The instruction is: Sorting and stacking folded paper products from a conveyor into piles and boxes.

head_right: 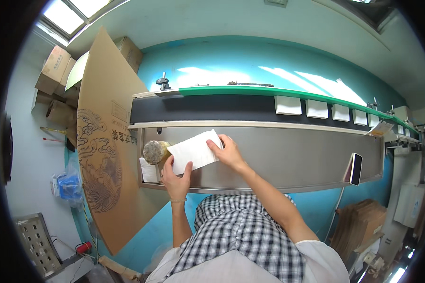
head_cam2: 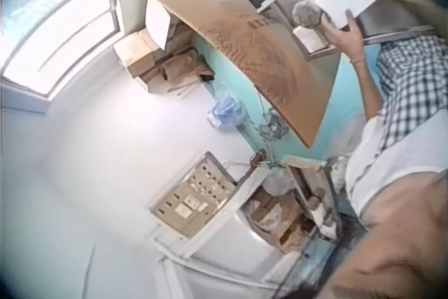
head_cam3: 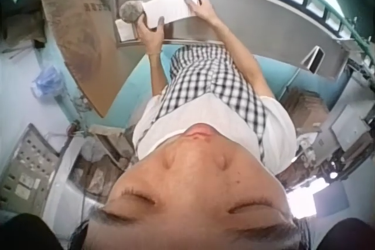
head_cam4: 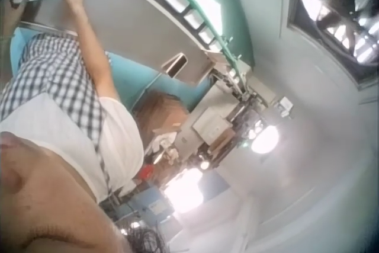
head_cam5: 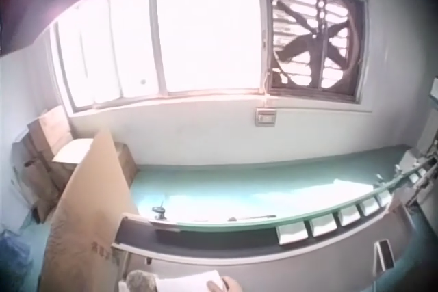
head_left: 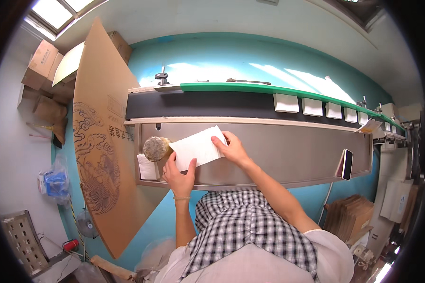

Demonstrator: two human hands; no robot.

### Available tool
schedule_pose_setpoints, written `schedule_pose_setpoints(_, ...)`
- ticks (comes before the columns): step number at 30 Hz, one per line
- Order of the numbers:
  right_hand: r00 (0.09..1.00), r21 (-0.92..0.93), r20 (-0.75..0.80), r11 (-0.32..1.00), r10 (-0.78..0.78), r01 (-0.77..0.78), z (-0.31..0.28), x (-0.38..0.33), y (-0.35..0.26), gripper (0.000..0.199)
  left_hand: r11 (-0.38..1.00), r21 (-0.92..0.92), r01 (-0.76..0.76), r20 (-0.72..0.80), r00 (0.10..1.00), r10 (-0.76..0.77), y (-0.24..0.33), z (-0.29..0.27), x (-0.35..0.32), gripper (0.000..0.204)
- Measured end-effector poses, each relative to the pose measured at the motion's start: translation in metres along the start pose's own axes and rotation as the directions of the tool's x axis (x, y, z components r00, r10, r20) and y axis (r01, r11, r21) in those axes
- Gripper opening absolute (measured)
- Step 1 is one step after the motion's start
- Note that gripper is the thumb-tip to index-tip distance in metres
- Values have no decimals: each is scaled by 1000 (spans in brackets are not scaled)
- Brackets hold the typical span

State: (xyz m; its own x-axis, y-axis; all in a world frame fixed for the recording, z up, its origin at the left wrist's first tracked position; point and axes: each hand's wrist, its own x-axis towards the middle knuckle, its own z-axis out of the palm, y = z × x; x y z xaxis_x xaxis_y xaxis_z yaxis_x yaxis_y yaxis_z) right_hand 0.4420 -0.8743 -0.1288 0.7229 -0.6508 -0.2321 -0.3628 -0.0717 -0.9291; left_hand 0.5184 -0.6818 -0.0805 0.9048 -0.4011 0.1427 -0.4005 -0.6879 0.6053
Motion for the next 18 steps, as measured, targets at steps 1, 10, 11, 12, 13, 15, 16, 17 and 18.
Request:
schedule_pose_setpoints(1,998,92,42,995,46,-49,-2,0,-4,43,999,1,45,36,998,-45,4,1,1,75)
schedule_pose_setpoints(10,984,205,119,967,129,-152,-9,-4,-5,50,973,220,-65,90,995,46,49,22,18,99)
schedule_pose_setpoints(11,992,137,56,983,113,-120,-8,-1,-4,50,972,222,-80,97,993,59,51,24,17,99)
schedule_pose_setpoints(12,996,66,-5,993,94,-94,-7,1,-2,51,977,199,-75,101,993,56,52,27,15,99)
schedule_pose_setpoints(13,995,75,-12,993,97,-96,-7,3,-4,51,982,178,-65,103,994,47,51,28,14,100)
schedule_pose_setpoints(15,987,23,52,988,152,-154,-8,6,-6,46,984,169,-52,118,993,32,50,28,13,101)
schedule_pose_setpoints(16,987,27,53,988,152,-153,-8,5,-5,46,987,158,-22,123,992,2,49,28,13,101)
schedule_pose_setpoints(17,975,227,117,950,191,-213,-9,4,-3,45,987,162,-23,122,992,3,49,27,13,101)
schedule_pose_setpoints(18,958,410,188,869,215,-275,-11,3,-1,44,990,139,-5,131,991,-13,49,27,15,102)
